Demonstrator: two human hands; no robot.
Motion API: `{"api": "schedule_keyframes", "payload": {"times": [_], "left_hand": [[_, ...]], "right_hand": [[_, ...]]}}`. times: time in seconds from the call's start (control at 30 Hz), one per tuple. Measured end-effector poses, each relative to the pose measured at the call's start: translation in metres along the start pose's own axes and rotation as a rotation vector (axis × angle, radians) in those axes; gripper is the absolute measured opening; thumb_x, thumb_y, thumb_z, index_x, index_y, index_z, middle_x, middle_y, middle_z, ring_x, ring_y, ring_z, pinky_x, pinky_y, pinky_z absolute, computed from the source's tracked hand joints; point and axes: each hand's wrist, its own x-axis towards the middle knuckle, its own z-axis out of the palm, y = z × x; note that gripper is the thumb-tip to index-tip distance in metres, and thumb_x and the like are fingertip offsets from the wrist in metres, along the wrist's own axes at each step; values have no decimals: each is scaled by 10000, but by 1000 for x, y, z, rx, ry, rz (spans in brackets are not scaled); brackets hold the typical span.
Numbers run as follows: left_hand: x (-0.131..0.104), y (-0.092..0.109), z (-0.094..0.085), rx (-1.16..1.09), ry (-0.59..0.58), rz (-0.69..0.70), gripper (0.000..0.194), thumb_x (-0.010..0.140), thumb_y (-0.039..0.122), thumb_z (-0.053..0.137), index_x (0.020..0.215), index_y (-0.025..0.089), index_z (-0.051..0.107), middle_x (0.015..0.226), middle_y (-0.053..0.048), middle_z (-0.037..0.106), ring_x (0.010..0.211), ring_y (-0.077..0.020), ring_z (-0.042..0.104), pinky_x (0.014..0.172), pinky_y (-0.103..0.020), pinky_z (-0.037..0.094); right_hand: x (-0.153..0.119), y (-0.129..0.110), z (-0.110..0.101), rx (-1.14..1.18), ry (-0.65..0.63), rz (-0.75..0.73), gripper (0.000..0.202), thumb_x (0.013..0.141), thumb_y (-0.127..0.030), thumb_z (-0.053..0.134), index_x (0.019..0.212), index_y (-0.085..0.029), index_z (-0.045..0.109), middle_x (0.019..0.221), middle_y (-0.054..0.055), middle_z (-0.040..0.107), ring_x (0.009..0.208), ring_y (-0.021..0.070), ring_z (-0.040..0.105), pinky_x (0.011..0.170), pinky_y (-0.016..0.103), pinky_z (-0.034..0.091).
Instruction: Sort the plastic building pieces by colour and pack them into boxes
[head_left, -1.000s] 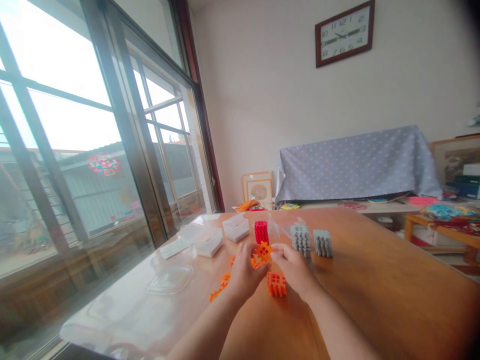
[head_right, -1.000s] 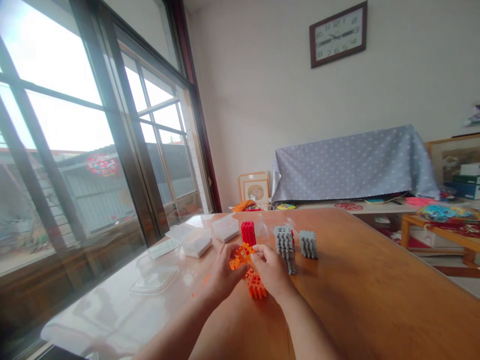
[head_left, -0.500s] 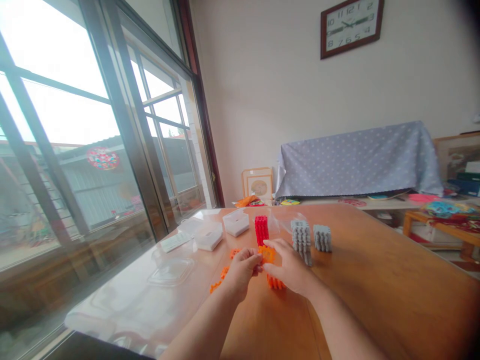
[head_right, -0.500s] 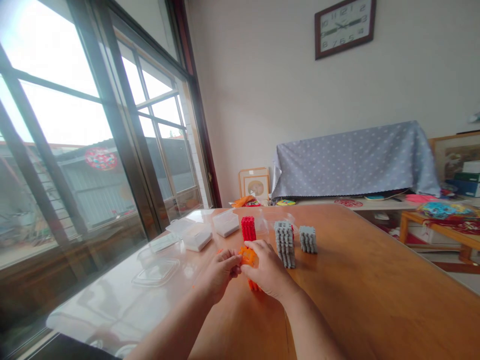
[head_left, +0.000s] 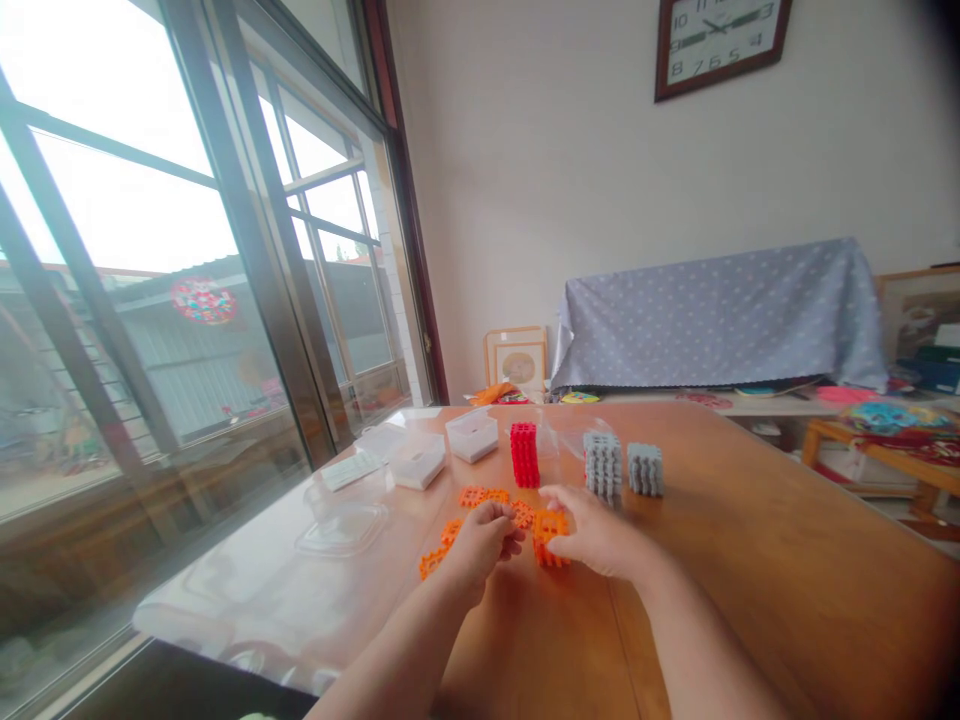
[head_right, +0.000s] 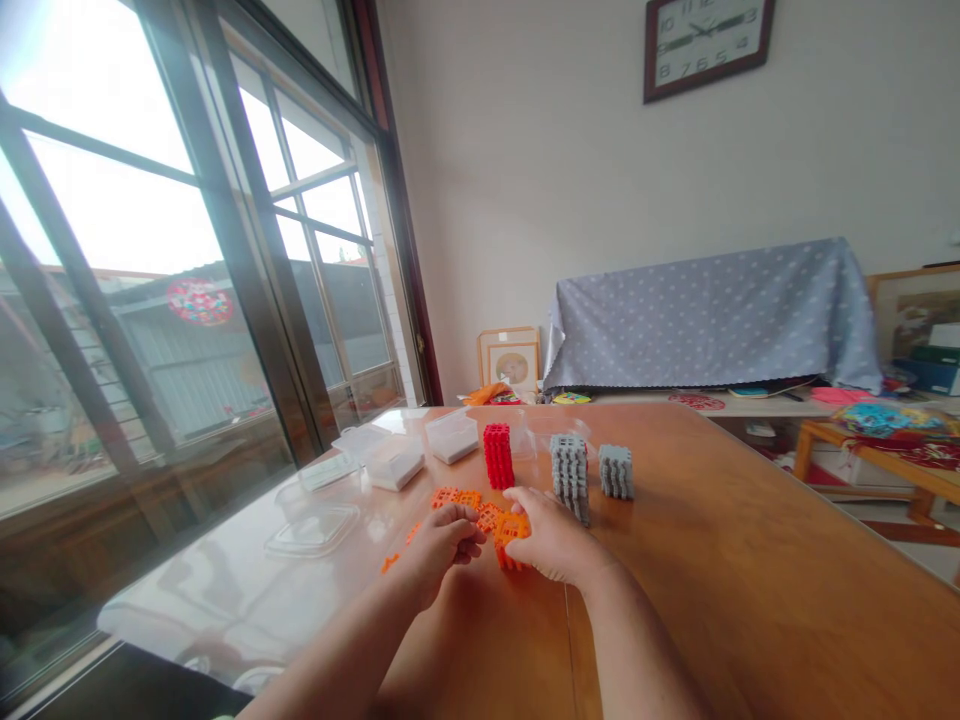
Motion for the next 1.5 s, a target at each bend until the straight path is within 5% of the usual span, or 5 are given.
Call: {"api": "schedule_keyframes", "payload": {"times": [0.3, 0.8, 1.2, 1.4, 1.5], "left_hand": [[14, -15, -12, 281, 69, 107, 151, 791, 160, 550, 939, 176, 575, 798, -36, 697, 612, -115, 623, 567, -219, 413], [40, -10, -9, 1022, 78, 435, 41, 758, 197, 669, 731, 217, 693, 942, -90, 669, 1029, -301, 563, 909, -391, 378], [57, -3, -9, 455, 235, 430, 257, 918, 394, 544, 771, 193, 601, 764, -49, 629, 755, -195, 589, 728, -310, 438], [32, 15, 15, -423, -42, 227, 271, 807, 381, 777, 887, 158, 645, 866, -67, 687, 788, -141, 658, 785, -263, 516], [17, 17, 27, -590, -137, 130, 261, 748, 293, 844, 878, 153, 665, 855, -57, 688, 788, -129, 658, 795, -249, 517]], "right_hand": [[2, 0, -4, -70, -96, 44, 690, 689, -227, 707, 1370, -185, 597, 1400, 111, 613, 1285, 290, 555, 1102, 417, 415], [18, 32, 8, -38, 178, 87, 470, 841, -270, 588, 1304, -206, 636, 1219, 107, 696, 1126, 252, 649, 1009, 417, 475], [20, 18, 6, 49, 352, 78, 404, 855, -339, 611, 1226, -201, 687, 1153, 107, 738, 1079, 262, 686, 976, 418, 507], [16, -10, 0, 384, 318, 94, 426, 897, -480, 610, 1216, -213, 698, 1183, 111, 748, 1139, 275, 681, 1005, 404, 504], [14, -24, -3, 586, 287, 59, 449, 880, -526, 634, 1198, -215, 698, 1191, 98, 748, 1118, 267, 682, 978, 382, 514]]}}
